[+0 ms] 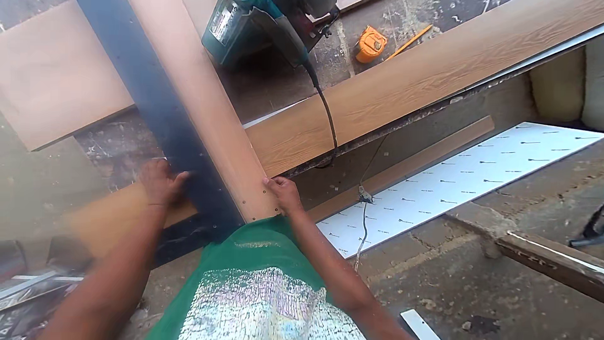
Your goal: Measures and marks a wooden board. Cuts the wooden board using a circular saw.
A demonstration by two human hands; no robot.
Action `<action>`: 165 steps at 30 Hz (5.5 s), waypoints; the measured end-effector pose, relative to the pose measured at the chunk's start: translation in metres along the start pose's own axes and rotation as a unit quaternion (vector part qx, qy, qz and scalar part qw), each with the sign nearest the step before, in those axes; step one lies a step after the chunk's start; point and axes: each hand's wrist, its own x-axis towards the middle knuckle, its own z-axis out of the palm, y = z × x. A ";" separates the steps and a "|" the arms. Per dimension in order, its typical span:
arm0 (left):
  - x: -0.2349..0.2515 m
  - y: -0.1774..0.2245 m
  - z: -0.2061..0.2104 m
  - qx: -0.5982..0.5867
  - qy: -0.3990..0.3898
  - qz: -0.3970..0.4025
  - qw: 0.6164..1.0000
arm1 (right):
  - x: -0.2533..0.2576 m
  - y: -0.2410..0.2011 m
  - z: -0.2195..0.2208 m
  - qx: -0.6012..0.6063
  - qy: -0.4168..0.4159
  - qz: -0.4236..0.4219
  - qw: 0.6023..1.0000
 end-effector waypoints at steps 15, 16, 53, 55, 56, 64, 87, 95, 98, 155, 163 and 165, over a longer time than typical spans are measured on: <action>-0.003 -0.003 0.003 -0.005 0.015 0.007 1.000 | -0.001 -0.004 -0.004 0.006 0.010 0.011 1.000; -0.003 -0.003 0.004 -0.004 0.015 0.006 1.000 | 0.000 -0.004 -0.004 0.004 0.006 0.012 1.000; -0.004 0.025 -0.001 -0.121 -0.002 -0.015 0.993 | -0.001 -0.004 0.000 -0.005 -0.006 0.008 1.000; -0.002 0.028 -0.004 -0.120 -0.010 -0.024 0.992 | 0.001 -0.003 0.001 -0.010 -0.003 0.001 1.000; 0.000 0.030 -0.007 -0.115 -0.023 -0.035 0.992 | 0.002 -0.004 0.000 -0.016 -0.006 -0.002 1.000; 0.019 0.073 -0.023 -0.159 -0.032 -0.215 0.963 | 0.005 -0.007 -0.001 -0.044 -0.007 -0.011 0.999; 0.015 0.063 -0.015 -0.196 -0.017 -0.163 0.967 | -0.002 -0.032 -0.022 -0.210 -0.152 0.043 0.965; 0.012 0.045 -0.011 -0.280 -0.032 -0.125 0.951 | -0.004 -0.008 0.004 -0.031 -0.061 0.036 0.997; 0.013 0.044 -0.010 -0.313 -0.034 -0.117 0.942 | -0.002 -0.006 0.003 -0.013 -0.063 0.034 0.997; 0.011 0.110 -0.030 -0.025 -0.146 -0.204 0.968 | 0.106 -0.381 0.002 -0.411 -0.071 -0.313 0.854; 0.018 0.106 -0.042 -0.021 -0.189 -0.198 0.962 | -0.071 -0.336 -0.014 -0.246 0.005 -0.327 0.912; 0.020 0.102 -0.045 -0.031 -0.186 -0.170 0.967 | -0.128 -0.287 -0.040 -0.219 -0.015 -0.342 0.914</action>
